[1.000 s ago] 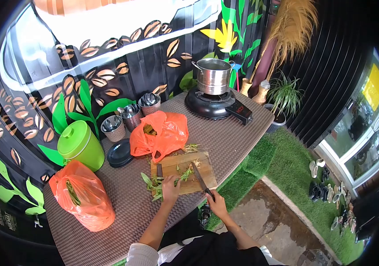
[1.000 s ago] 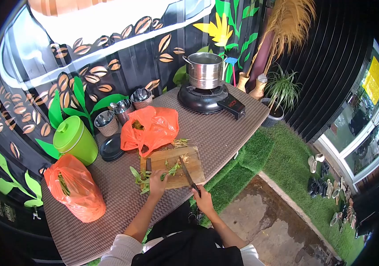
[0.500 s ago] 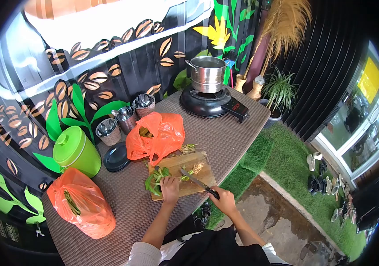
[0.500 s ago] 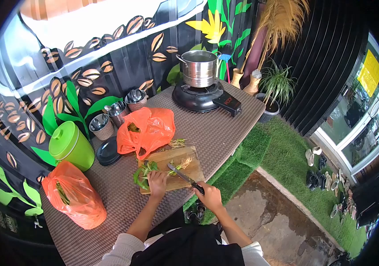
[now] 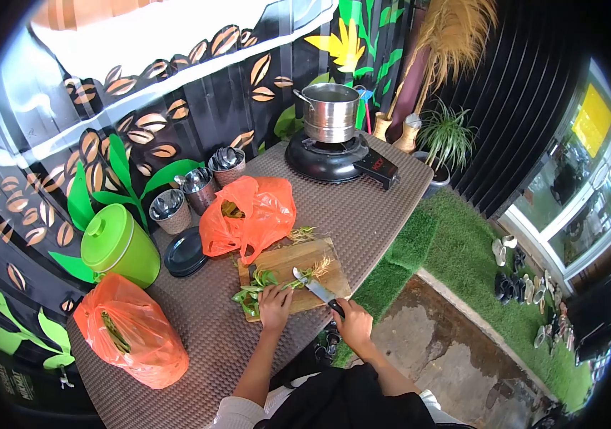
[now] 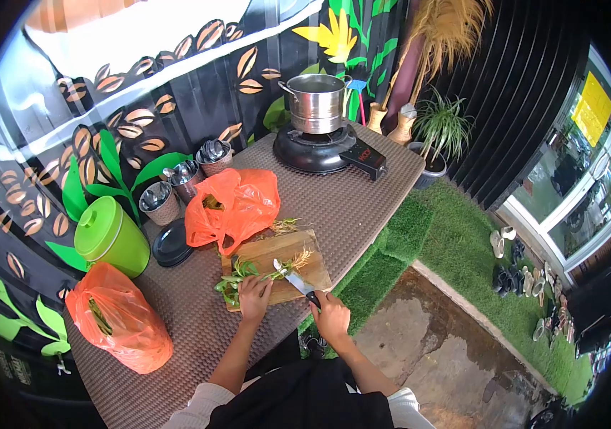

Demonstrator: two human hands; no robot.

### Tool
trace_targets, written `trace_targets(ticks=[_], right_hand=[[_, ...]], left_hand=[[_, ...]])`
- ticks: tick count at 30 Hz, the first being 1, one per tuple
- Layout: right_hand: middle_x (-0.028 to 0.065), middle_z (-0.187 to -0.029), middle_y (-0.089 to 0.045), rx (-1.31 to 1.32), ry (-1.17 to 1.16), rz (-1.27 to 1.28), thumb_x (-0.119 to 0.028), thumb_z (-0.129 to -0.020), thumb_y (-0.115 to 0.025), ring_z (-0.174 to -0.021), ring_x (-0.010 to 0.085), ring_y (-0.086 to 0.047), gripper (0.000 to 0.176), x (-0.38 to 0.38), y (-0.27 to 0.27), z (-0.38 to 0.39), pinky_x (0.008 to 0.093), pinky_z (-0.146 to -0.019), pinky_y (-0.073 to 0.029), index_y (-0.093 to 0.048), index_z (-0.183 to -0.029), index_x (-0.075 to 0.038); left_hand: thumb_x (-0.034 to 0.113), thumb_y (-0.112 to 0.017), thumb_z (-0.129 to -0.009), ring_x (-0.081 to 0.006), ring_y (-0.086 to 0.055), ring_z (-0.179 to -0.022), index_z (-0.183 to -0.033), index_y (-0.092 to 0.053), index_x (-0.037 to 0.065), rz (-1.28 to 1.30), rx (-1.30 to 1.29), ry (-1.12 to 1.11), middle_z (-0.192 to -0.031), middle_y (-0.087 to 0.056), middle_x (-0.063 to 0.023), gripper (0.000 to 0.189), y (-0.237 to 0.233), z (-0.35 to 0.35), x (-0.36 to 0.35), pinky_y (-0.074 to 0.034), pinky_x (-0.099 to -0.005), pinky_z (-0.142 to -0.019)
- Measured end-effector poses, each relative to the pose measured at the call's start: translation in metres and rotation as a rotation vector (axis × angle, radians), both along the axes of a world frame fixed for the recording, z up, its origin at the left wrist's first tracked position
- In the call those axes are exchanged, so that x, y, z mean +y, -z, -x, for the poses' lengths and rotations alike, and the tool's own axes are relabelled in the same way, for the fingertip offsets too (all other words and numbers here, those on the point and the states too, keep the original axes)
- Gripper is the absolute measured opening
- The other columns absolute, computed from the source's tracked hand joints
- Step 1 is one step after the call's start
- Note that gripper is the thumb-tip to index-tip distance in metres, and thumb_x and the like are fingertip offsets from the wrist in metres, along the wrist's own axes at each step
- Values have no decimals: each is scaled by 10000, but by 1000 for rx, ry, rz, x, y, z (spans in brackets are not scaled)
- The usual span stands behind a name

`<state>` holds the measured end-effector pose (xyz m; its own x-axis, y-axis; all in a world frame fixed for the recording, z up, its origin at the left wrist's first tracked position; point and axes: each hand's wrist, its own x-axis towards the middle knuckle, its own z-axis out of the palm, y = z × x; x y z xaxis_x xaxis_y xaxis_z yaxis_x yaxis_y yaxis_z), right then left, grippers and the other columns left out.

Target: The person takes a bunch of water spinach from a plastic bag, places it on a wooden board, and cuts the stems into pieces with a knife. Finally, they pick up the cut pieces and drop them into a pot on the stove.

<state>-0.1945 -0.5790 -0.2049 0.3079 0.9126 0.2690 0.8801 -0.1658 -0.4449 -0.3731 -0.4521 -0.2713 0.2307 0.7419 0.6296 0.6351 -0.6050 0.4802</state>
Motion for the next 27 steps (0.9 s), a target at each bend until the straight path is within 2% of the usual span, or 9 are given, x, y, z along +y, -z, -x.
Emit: trace_targets(ticks=[6, 12, 15, 18, 21, 25, 27], right_hand=[[107, -868, -620, 0, 57, 8, -224, -834, -663, -737, 299, -641, 285, -4, 8, 9, 397, -599, -503, -613, -1080, -89], [113, -910, -632, 22, 58, 61, -238, -852, -641, -723, 316, -652, 310, 7, 11, 16, 415, -594, -517, -585, -1113, -80], [121, -922, -637, 71, 67, 98, -245, -854, -635, -725, 327, -655, 313, 13, 14, 18, 426, -597, -522, -577, -1116, -83], [127, -934, -642, 135, 78, 67, -249, -855, -633, -738, 344, -651, 298, 13, 15, 18, 436, -608, -519, -583, -1102, -90], [132, -953, -652, 176, 99, 48, -259, -852, -636, -759, 358, -649, 297, 13, 19, 19, 445, -626, -518, -586, -1097, -99], [135, -934, -669, 229, 110, -4, -276, -861, -628, -770, 365, -652, 291, 15, 28, 18, 451, -644, -517, -591, -1093, -104], [152, -855, -677, 294, 59, 15, -315, -887, -601, -762, 368, -655, 293, 17, 29, 10, 457, -649, -517, -592, -1096, -110]], left_hand=[[160, -719, -786, -216, -580, -926, -900, -721, 81, -9, 3, 2, -966, -680, -33, 138, 0, 1, 1, -400, -368, -793], [203, -699, -808, -208, -531, -902, -939, -710, 91, 142, 142, -27, -909, -624, -17, 173, -5, -2, 2, -366, -375, -784], [225, -714, -795, -224, -513, -900, -914, -707, 86, 230, 119, -83, -956, -635, -14, 183, -12, -8, 5, -361, -384, -804], [252, -736, -769, -238, -492, -893, -887, -702, 81, 112, 2, -154, -951, -650, -17, 211, -9, -14, 10, -347, -385, -827], [261, -747, -749, -241, -486, -908, -854, -693, 71, 219, 0, -148, -923, -662, -22, 224, -3, -16, 10, -338, -377, -840], [257, -732, -760, -234, -485, -916, -839, -681, 87, 227, 15, -136, -905, -666, -19, 194, 0, -14, 10, -326, -388, -851], [255, -726, -764, -233, -484, -918, -831, -679, 102, 235, 15, -134, -917, -666, -16, 174, -1, -15, 10, -317, -394, -861]])
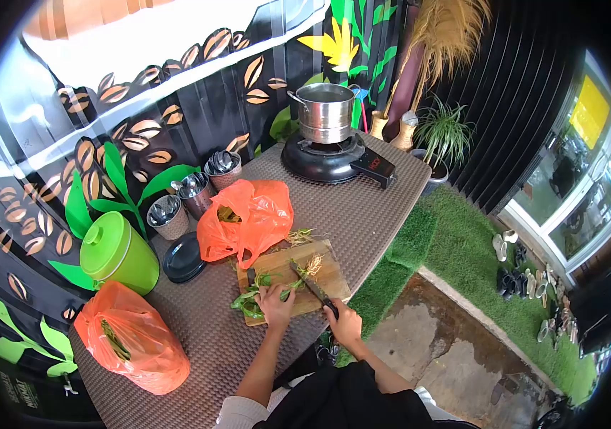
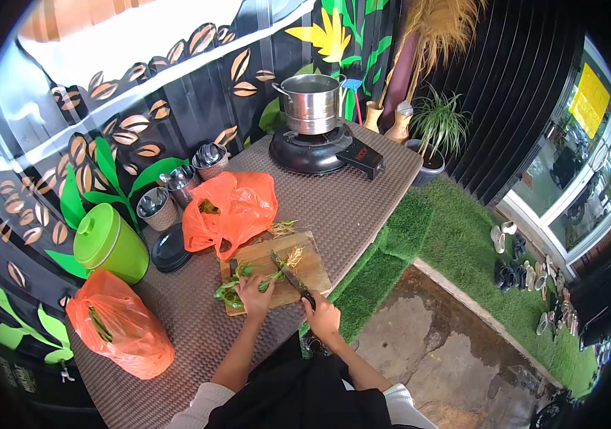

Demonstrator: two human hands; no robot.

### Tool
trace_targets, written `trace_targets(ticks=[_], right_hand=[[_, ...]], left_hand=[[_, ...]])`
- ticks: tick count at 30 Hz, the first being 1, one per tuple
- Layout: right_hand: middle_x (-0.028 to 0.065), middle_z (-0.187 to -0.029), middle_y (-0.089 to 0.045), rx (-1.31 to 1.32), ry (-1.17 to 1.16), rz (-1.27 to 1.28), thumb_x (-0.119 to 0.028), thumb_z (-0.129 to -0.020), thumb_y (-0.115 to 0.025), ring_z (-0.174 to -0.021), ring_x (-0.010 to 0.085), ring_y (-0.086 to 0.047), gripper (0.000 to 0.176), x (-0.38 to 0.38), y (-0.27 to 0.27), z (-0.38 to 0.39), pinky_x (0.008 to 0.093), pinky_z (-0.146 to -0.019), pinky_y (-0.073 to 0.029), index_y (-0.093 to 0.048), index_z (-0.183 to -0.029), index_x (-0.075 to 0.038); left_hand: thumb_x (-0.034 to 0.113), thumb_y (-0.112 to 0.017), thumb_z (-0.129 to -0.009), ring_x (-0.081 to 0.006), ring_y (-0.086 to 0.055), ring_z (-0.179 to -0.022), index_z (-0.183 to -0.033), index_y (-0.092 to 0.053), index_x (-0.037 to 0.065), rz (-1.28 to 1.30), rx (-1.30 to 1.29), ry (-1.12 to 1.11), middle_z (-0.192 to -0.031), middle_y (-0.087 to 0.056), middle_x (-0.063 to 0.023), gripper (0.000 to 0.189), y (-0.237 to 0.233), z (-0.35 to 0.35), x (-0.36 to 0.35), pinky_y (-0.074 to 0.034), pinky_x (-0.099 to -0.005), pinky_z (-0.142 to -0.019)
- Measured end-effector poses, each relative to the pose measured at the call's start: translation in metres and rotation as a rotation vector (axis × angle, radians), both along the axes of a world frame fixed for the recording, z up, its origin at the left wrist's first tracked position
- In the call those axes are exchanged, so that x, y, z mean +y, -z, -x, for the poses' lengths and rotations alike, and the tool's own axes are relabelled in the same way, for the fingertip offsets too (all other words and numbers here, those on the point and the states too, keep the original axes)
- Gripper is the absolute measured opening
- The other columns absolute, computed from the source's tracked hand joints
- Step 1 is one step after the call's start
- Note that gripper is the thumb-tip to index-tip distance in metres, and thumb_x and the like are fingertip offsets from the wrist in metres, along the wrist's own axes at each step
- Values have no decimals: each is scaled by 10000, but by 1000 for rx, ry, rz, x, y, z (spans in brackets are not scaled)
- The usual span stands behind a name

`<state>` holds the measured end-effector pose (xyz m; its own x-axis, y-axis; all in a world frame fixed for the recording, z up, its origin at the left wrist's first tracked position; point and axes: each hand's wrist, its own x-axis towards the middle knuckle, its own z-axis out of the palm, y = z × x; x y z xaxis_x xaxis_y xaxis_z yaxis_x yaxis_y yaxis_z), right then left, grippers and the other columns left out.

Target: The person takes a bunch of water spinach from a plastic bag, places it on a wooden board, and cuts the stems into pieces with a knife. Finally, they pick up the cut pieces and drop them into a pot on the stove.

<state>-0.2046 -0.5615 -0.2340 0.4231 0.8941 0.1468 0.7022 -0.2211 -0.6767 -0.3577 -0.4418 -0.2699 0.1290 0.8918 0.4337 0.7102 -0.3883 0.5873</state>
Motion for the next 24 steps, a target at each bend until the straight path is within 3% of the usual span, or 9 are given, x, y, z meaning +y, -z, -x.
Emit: trace_targets(ticks=[4, 8, 17, 24], right_hand=[[205, -747, -650, -106, -127, 210, -378, -951, -490, -727, 400, -642, 320, 3, -16, -29, 500, -640, -506, -579, -1054, -88], [231, -715, -620, -175, -247, 258, -332, -994, -401, -726, 444, -612, 319, 6, -25, -37, 543, -652, -477, -521, -1016, -38], [290, -784, -616, -19, -259, 368, -367, -1008, -353, -792, 487, -598, 389, 18, -33, -45, 552, -717, -480, -525, -1001, -19], [288, -777, -623, -99, -236, 413, -376, -1011, -339, -796, 473, -616, 401, 25, -19, -30, 547, -711, -494, -500, -1044, -10]], left_hand=[[240, -716, -772, -225, -481, -928, -905, -713, 175, 10, 7, -3, -952, -648, 12, 149, -8, -2, -1, -289, -400, -873], [241, -706, -784, -196, -473, -943, -986, -731, 205, -38, 55, 23, -951, -630, 44, 207, -1, -1, -1, -277, -392, -858], [227, -725, -772, -185, -463, -924, -963, -749, 194, -51, 26, 40, -926, -628, 56, 195, -3, 0, -1, -268, -390, -847], [221, -744, -759, -184, -466, -908, -910, -762, 188, -34, 14, 32, -915, -629, 59, 156, -1, 0, 2, -262, -383, -847]])
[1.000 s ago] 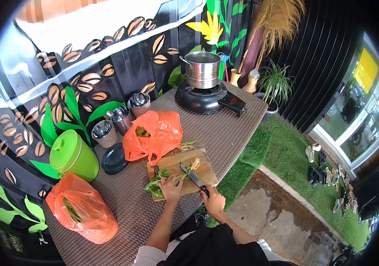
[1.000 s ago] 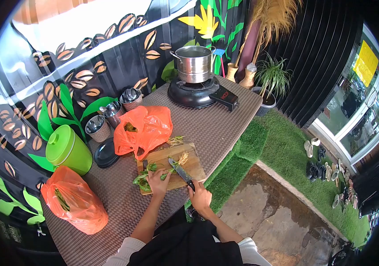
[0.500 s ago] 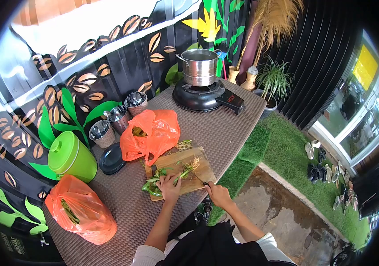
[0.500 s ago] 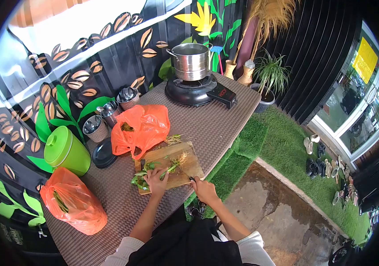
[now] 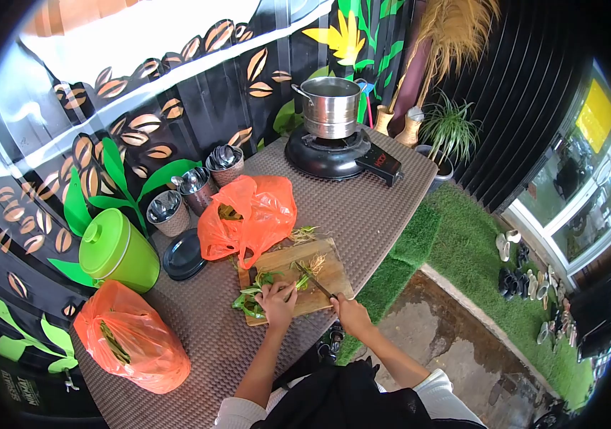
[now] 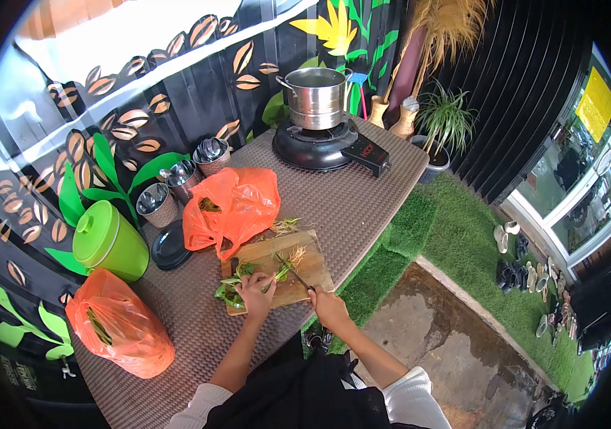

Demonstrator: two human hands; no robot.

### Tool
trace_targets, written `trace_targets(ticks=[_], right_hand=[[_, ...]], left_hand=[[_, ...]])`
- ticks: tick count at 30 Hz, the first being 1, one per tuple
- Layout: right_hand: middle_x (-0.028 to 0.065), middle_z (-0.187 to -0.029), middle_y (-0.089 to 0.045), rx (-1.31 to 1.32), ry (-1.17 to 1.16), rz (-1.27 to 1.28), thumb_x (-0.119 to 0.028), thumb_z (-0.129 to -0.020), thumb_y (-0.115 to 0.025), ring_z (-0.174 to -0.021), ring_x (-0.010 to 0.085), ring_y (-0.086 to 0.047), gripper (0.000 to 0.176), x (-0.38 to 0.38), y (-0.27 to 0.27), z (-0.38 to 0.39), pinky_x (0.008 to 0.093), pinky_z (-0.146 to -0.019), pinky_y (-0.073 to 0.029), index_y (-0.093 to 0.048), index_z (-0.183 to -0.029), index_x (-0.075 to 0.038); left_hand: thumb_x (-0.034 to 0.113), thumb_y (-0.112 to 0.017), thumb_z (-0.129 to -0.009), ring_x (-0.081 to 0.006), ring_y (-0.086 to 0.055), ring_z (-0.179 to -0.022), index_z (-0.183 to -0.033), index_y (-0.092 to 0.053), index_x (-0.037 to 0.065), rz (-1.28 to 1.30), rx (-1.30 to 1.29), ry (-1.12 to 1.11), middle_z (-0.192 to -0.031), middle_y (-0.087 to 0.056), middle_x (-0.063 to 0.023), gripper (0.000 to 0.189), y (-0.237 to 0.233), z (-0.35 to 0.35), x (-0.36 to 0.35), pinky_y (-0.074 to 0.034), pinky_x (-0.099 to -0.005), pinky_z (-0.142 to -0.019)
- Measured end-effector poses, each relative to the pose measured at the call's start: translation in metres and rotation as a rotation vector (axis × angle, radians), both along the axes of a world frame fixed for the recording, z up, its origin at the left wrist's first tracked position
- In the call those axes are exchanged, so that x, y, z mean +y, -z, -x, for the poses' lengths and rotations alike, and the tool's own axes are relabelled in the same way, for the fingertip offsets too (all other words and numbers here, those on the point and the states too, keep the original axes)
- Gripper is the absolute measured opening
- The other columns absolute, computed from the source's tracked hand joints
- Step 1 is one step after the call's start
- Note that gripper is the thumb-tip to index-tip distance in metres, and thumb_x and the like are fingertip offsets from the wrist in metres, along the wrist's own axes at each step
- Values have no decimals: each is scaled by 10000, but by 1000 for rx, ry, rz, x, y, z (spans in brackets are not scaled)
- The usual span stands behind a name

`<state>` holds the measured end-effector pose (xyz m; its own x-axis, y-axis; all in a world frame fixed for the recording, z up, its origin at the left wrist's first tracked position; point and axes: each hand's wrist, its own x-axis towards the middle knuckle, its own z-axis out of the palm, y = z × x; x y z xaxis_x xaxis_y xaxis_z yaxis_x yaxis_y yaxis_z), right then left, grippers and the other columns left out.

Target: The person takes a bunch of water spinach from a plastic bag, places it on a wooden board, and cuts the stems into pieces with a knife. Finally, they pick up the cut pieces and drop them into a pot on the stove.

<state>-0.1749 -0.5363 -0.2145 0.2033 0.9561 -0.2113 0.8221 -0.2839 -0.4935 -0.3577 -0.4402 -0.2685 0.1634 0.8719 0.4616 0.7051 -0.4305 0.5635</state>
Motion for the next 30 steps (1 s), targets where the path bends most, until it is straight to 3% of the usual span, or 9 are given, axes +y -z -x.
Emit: trace_targets(ticks=[12, 21, 26, 30], right_hand=[[265, -766, -638, -114, -73, -73, -381, -1002, -364, -771, 432, -643, 407, 40, 12, 23, 517, -678, -509, -503, -1035, 0], [254, -774, -626, 186, -101, -141, -401, -985, -398, -771, 457, -609, 433, 15, -2, -24, 511, -720, -476, -566, -1014, -3], [210, -735, -631, 47, -182, -88, -457, -965, -414, -768, 409, -626, 439, 7, -36, -55, 496, -707, -488, -611, -1042, -73], [181, -697, -622, -96, -300, -115, -509, -938, -436, -717, 378, -628, 450, 19, -20, -74, 480, -641, -486, -604, -994, -95]], left_hand=[[217, -739, -778, -189, -475, -914, -903, -765, 183, -2, 48, 23, -920, -640, 47, 132, -3, 3, -3, -268, -398, -865], [267, -746, -732, -201, -492, -899, -814, -729, 164, -54, -1, -63, -867, -650, 34, 133, -11, 0, -8, -266, -411, -868], [326, -732, -751, -203, -506, -932, -818, -727, 147, 73, 34, -13, -874, -651, 14, 191, -5, 10, 2, -252, -463, -921], [397, -749, -741, -206, -507, -946, -835, -731, 141, 193, -14, 82, -903, -645, 4, 273, -5, 25, 9, -249, -467, -936]])
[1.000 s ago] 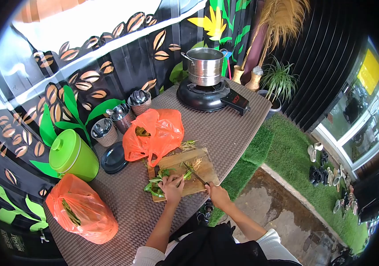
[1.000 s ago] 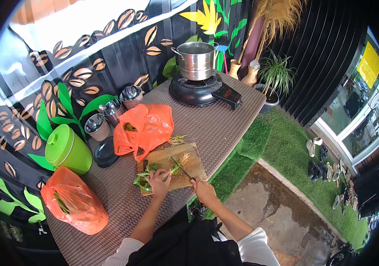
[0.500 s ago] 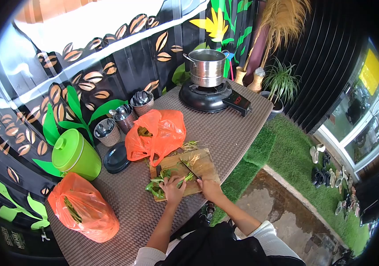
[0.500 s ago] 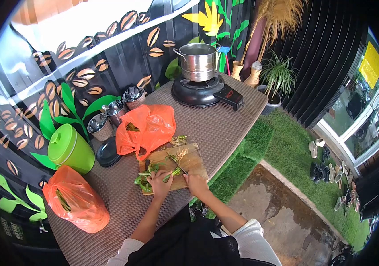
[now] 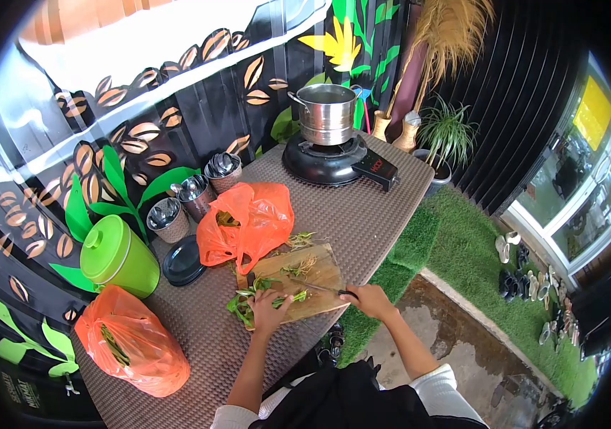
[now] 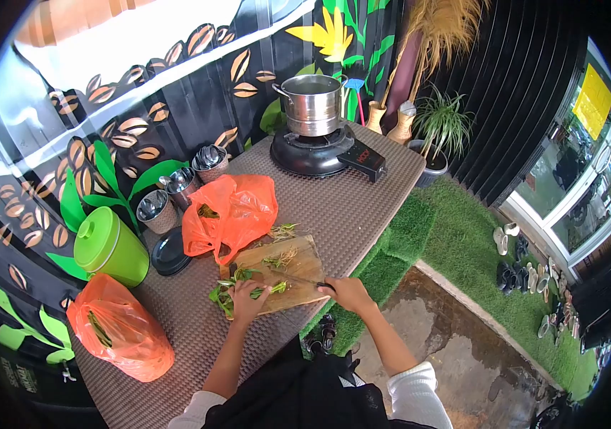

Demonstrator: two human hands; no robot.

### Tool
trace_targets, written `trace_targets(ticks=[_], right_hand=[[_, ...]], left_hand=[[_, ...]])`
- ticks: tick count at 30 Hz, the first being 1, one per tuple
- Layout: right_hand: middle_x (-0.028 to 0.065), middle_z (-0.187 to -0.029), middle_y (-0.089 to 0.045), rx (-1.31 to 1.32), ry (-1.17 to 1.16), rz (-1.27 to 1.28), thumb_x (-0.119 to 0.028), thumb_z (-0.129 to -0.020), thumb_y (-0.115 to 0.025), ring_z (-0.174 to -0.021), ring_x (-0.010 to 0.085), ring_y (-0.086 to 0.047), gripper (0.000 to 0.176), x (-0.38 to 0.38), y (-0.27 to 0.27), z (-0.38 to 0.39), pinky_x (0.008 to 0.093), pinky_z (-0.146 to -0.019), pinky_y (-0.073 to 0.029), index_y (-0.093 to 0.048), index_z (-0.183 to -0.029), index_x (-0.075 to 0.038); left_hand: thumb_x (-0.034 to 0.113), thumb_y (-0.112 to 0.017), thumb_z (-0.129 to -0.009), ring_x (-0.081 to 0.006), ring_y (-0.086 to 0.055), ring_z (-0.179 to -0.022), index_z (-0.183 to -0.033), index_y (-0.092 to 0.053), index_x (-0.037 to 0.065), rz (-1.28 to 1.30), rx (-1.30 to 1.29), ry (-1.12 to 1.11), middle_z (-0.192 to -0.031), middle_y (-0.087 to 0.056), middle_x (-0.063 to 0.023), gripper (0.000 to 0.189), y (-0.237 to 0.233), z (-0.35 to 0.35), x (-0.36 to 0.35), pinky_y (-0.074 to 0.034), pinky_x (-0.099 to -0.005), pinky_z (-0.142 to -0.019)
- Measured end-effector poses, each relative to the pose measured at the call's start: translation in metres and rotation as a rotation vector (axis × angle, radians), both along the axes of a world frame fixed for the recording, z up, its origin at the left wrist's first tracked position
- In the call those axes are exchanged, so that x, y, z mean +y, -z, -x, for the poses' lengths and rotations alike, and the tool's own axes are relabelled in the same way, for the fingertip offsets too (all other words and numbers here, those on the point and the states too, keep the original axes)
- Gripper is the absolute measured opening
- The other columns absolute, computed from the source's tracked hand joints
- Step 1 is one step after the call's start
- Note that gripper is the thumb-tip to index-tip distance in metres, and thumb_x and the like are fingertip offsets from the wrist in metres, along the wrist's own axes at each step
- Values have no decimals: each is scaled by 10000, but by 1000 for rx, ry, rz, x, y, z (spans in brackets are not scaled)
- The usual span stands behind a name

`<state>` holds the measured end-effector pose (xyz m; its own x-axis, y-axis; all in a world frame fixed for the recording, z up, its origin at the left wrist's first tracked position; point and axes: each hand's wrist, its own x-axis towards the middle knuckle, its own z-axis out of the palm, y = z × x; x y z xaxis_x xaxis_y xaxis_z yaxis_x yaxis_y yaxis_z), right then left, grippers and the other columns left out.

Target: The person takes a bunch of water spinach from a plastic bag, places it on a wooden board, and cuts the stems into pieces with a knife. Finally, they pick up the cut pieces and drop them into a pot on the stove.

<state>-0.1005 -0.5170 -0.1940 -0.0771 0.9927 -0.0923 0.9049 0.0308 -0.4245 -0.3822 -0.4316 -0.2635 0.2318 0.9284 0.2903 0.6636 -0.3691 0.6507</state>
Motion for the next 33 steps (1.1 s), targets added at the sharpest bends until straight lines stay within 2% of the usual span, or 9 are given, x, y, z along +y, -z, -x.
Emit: trace_targets(ticks=[2, 5, 12, 17, 20, 26, 30, 32, 33], right_hand=[[183, -704, -626, -22, -1, -16, -514, -937, -435, -720, 378, -630, 454, 13, 7, -3, 481, -641, -486, -601, -984, -95], [179, -723, -643, -84, 47, -50, -532, -936, -418, -729, 374, -639, 476, 45, 15, -3, 482, -643, -492, -609, -1021, -104], [204, -812, -662, -64, 206, -74, -571, -928, -402, -805, 391, -648, 532, 93, 18, 15, 492, -723, -511, -623, -1038, -99], [212, -866, -670, 28, 329, -29, -553, -931, -421, -856, 387, -650, 532, 48, 10, 29, 483, -772, -512, -641, -1069, -88], [217, -856, -671, 228, 485, -146, -500, -920, -493, -853, 396, -646, 473, 9, 13, 31, 469, -777, -506, -669, -1034, -76], [203, -798, -665, 278, 372, -98, -451, -898, -568, -787, 383, -650, 421, -45, -14, 20, 443, -729, -514, -669, -1000, -56], [200, -768, -659, 359, 342, -111, -438, -895, -577, -758, 386, -648, 398, -59, 3, 30, 445, -694, -515, -665, -975, -58], [200, -759, -658, 317, 359, -158, -439, -893, -580, -750, 385, -648, 393, -67, 10, 46, 450, -687, -514, -663, -969, -63], [200, -750, -657, 273, 373, -201, -441, -891, -582, -741, 383, -649, 388, -70, 13, 54, 455, -681, -513, -661, -963, -67]], left_hand=[[475, -756, -717, -208, -502, -965, -892, -729, 136, -35, 68, 110, -942, -641, 2, 382, -20, 3, -6, -253, -454, -938], [494, -757, -703, -209, -495, -986, -943, -718, 132, -116, 104, 167, -961, -641, 10, 436, -21, 4, -10, -254, -437, -940], [385, -740, -762, -200, -496, -991, -970, -706, 129, -25, -11, 142, -983, -645, -3, 331, -2, 6, -3, -266, -409, -917], [365, -699, -816, -215, -539, -929, -966, -707, 123, 8, 5, 66, -919, -672, -31, 285, -13, 1, 2, -294, -385, -873], [371, -666, -845, -247, -573, -880, -968, -706, 122, -2, 19, 41, -872, -681, -76, 281, -10, 0, 13, -319, -408, -864], [373, -586, -908, -304, -607, -800, -972, -691, 103, 183, 54, 57, -774, -665, -150, 297, -40, 0, 24, -339, -449, -894], [372, -547, -935, -320, -620, -769, -1021, -657, 90, 116, 91, 39, -760, -660, -162, 315, -20, -3, 32, -377, -446, -876], [364, -526, -948, -328, -636, -756, -1078, -613, 78, 377, -222, 8, -769, -665, -168, 327, -37, -8, 27, -417, -451, -832], [364, -526, -948, -328, -636, -756, -1078, -613, 78, 377, -221, 10, -769, -665, -168, 327, -31, -8, 29, -417, -451, -832]])
